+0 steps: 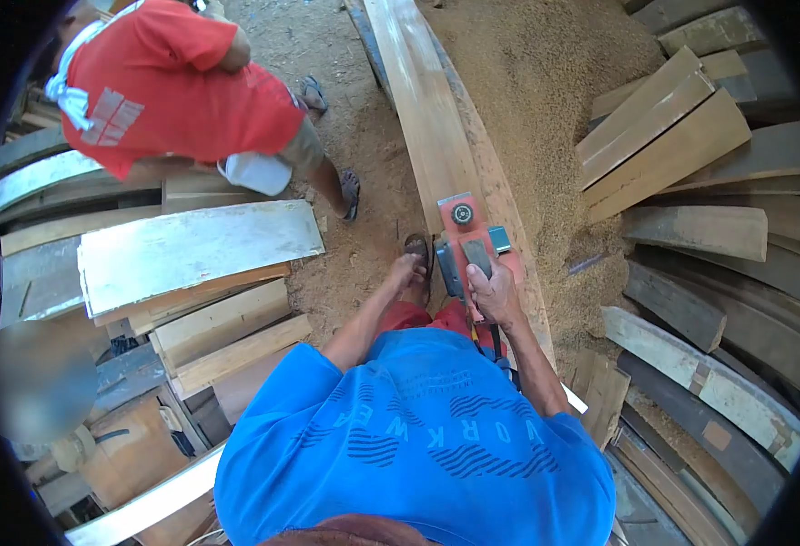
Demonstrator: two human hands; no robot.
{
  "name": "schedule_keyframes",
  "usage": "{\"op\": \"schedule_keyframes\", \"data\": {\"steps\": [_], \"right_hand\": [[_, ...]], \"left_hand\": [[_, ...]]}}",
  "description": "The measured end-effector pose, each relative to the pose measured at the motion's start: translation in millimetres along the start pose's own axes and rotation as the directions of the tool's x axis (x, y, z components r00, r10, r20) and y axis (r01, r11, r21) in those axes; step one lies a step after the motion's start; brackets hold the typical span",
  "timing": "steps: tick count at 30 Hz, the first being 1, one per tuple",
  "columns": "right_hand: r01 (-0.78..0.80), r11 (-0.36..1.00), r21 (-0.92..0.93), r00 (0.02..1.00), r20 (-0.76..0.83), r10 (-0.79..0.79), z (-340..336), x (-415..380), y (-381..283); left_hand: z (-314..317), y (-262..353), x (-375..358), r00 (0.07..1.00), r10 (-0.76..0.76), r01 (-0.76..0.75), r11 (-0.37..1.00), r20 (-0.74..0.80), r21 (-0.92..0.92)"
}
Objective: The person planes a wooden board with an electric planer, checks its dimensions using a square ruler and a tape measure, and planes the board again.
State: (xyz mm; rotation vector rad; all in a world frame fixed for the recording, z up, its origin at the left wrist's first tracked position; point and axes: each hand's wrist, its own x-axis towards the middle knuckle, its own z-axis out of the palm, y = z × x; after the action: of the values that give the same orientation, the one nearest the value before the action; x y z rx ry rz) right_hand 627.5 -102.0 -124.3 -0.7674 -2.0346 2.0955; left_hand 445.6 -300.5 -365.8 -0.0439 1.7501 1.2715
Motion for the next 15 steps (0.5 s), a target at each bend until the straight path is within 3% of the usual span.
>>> {"op": "schedule_keyframes", "data": {"steps": [4, 6, 7, 10, 11, 14, 15], "right_hand": [[0.063, 0.982, -0.176, 0.995, -0.071, -0.077, 2, -1, 3], [0.074, 0.967, -0.243, 0.991, -0.091, -0.098, 2, 5, 0], [0.081, 0.957, -0.278, 0.988, -0.101, -0.113, 1, 9, -3], [0.047, 0.949, -0.312, 0.991, -0.104, -0.084, -2, 22, -28], [0.064, 0.948, -0.312, 0.990, -0.097, -0.099, -3, 27, -28], [0.112, 0.941, -0.320, 0.985, -0.093, -0.149, 0, 42, -24], [0.129, 0.935, -0.329, 0.979, -0.106, -0.172, 2, 47, -22]], "left_hand": [[33, -34, -14, 0.982, 0.067, -0.146, 0.861, 0.175, 0.487], [50, -22, -43, 0.931, 0.114, -0.308, 0.757, 0.348, 0.576], [60, -7, -58, 0.892, 0.130, -0.393, 0.694, 0.433, 0.603], [84, 49, -94, 0.815, -0.037, -0.442, 0.606, 0.578, 0.661], [92, 56, -96, 0.771, -0.075, -0.511, 0.521, 0.633, 0.684], [100, 72, -103, 0.673, -0.184, -0.445, 0.674, 0.717, 0.590], [103, 51, -92, 0.688, -0.114, -0.488, 0.659, 0.717, 0.573]]}}
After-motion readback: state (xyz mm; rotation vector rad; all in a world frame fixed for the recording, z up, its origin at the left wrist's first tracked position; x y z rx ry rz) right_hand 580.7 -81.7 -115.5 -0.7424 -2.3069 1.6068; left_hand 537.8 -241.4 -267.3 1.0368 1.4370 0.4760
